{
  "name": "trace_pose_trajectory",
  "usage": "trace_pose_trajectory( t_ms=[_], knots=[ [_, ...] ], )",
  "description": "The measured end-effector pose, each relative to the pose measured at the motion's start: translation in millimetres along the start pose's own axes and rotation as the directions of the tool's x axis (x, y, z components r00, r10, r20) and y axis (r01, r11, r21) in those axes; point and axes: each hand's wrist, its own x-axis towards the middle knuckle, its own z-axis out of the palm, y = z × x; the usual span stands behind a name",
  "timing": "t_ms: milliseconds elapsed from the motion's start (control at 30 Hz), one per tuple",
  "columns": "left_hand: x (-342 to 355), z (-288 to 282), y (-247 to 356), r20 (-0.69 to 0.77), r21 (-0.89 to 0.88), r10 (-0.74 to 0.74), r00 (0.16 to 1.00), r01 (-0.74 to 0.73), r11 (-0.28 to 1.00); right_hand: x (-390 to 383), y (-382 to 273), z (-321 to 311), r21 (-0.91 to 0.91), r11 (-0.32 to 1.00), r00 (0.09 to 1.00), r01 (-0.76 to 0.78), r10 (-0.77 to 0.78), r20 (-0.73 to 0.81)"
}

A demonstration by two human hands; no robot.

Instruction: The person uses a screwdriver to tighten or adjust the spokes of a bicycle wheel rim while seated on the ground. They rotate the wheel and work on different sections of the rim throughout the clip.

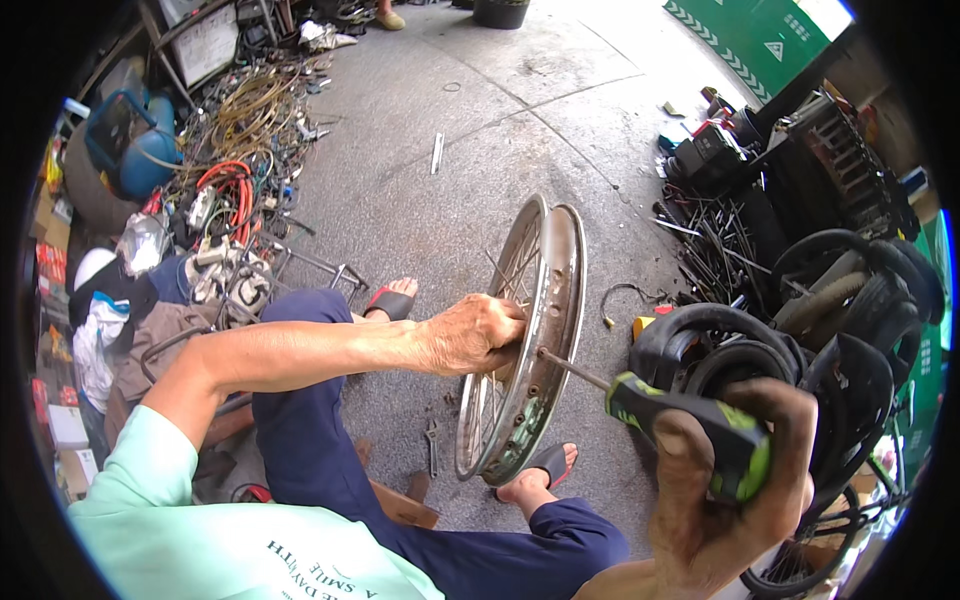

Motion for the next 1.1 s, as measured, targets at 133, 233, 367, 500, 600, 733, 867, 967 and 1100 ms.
trace_pose_trajectory(
  t_ms=[133,233,367,500,600,733,867,967,1100],
  knots=[
    [8.0,0.9,-1.8,0.315,-0.134,-0.348,0.883,0.404,0.905,-26.1,4.5,-7.7,-0.09,0.996,0.999,-0.025,0.022,-0.035],
    [26.7,-43.1,3.6,0.568,-0.61,-0.254,0.783,0.608,0.509,-33.4,-1.1,-18.5,-0.099,0.989,0.992,-0.109,0.115,0.055],
    [34.1,-35.8,-2.8,0.55,-0.776,-0.466,0.693,0.63,0.022,-11.0,-10.2,-40.8,-0.14,0.943,0.855,-0.303,0.333,0.398],
    [38.0,-30.9,6.2,0.405,-0.706,-0.524,0.749,0.621,0.341,11.9,-2.9,-43.1,-0.228,0.827,0.602,-0.514,0.538,0.59],
    [33.0,-11.2,8.8,0.316,-0.756,-0.504,0.804,0.534,0.379,23.6,-13.5,-43.4,-0.313,0.604,0.287,-0.734,0.692,0.663],
    [28.6,-1.8,29.5,0.25,-0.714,-0.617,0.746,0.573,0.403,16.4,-20.6,-43.1,-0.484,0.682,0.308,-0.548,0.702,0.642],
    [28.9,0.2,41.9,0.307,-0.673,-0.681,0.664,0.658,0.338,13.5,-39.7,-38.0,-0.525,0.785,0.436,-0.329,0.619,0.653],
    [32.3,-4.7,46.3,0.33,-0.647,-0.722,0.608,0.703,0.297,17.0,-59.8,-30.0,-0.574,0.814,0.524,-0.084,0.527,0.669],
    [36.0,1.5,49.6,0.356,-0.655,-0.72,0.596,0.709,0.263,13.2,-56.7,-32.6,-0.518,0.815,0.59,0.258,0.292,0.753]
  ],
)
